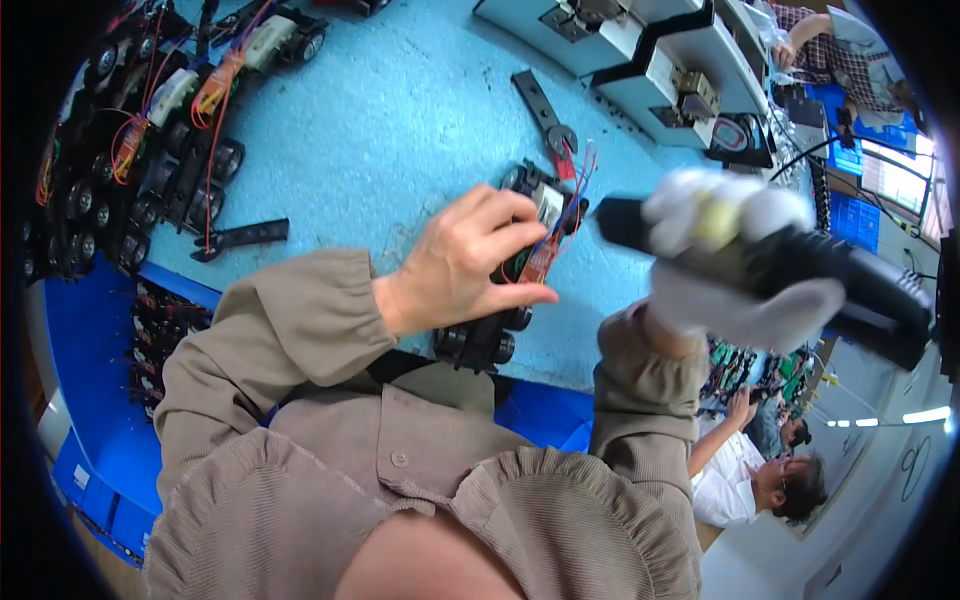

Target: Assemble electronic components into toy car chassis using an electric screwdriver.

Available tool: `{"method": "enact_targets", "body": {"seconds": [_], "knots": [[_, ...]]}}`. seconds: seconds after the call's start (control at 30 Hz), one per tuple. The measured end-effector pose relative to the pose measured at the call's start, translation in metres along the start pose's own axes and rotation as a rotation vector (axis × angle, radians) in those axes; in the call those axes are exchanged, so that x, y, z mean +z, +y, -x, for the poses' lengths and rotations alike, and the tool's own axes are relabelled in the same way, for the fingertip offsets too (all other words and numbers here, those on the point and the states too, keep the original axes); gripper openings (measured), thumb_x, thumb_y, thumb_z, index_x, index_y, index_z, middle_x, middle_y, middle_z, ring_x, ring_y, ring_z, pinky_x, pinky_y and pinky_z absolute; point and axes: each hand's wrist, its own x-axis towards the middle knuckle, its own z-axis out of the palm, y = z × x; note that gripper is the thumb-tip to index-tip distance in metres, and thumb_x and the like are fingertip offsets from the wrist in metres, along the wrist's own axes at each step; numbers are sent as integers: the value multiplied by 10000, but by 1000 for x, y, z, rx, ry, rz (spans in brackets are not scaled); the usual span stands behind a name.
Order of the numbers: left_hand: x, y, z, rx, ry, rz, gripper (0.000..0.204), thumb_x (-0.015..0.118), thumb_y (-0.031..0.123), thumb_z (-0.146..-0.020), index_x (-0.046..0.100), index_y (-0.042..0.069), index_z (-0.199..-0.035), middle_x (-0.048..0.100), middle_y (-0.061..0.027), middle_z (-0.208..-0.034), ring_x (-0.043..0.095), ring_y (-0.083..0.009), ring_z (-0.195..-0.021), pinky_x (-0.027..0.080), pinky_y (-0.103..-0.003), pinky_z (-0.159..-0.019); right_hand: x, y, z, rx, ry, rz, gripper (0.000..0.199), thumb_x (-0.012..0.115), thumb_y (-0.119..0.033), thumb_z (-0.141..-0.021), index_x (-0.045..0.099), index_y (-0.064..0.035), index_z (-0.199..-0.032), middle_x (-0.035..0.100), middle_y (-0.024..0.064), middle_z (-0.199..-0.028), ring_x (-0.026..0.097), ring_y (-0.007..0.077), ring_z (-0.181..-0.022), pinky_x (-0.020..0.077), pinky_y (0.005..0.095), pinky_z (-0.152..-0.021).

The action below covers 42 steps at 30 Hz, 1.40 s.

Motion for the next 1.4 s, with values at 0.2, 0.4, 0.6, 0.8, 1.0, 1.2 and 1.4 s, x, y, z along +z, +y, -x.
{"method": "enact_targets", "body": {"seconds": [0.2, 0.4, 0.6, 0.8, 1.0, 1.2, 1.4], "knots": [[-10, 3, -6, 7, -111, 82, 513, 808, 249, -594, 586, 2, -985, 532, -107, -988, 517, -263, -853, 469, -360, -733, -18, 50, -142, -207, 64, 125, 357, 621, -413, -824, 524, -81, -734, 520, 44, -550, 521, 146, -430, 429, 247, -399], [-18, 0, -7, -16, -190, 114, 518, 810, 225, -590, 589, -2, -999, 523, -112, -1030, 519, -271, -891, 471, -363, -759, 12, 56, -153, 286, 476, -132, 325, 661, -378, -801, 556, -72, -773, 533, 42, -575, 522, 135, -430, 441, 256, -401], [-17, -4, -7, -49, -221, 171, 582, 819, 177, -603, 574, -7, -1099, 518, -145, -1080, 530, -301, -975, 457, -362, -811, -5, 35, -96, -45, 454, 18, 386, 663, -446, -749, 544, -82, -796, 528, 39, -590, 535, 138, -462, 458, 275, -466], [-17, -11, -7, -85, -299, 289, 568, 798, 142, -642, 564, -9, -1138, 496, -138, -1132, 506, -273, -1050, 423, -349, -893, -24, -35, -6, 23, 246, -166, 562, 589, -665, -642, 504, -125, -769, 521, 13, -629, 536, 165, -522, 461, 358, -585], [-14, -15, -6, -87, -333, 315, 559, 778, 120, -672, 552, -5, -1167, 457, -123, -1187, 479, -255, -1099, 388, -347, -954, -10, -44, 48, 77, 202, -77, 598, 547, -679, -683, 557, -89, -779, 558, 32, -640, 540, 190, -512, 440, 372, -558], [-14, -14, -4, -78, -345, 306, 558, 775, 121, -677, 547, -6, -1170, 453, -122, -1189, 475, -255, -1103, 376, -350, -965, -17, -28, 68, -28, 88, -168, 615, 435, -598, -844, 576, -12, -963, 611, 142, -749, 585, 290, -575, 459, 424, -582], [-13, -12, -4, -105, -334, 310, 556, 780, 140, -674, 551, -9, -1158, 454, -131, -1186, 479, -258, -1094, 370, -352, -971, -11, -25, 71, 7, 145, -165, 555, 475, -552, -847, 562, -12, -947, 598, 144, -738, 580, 292, -586, 458, 444, -598]]}}
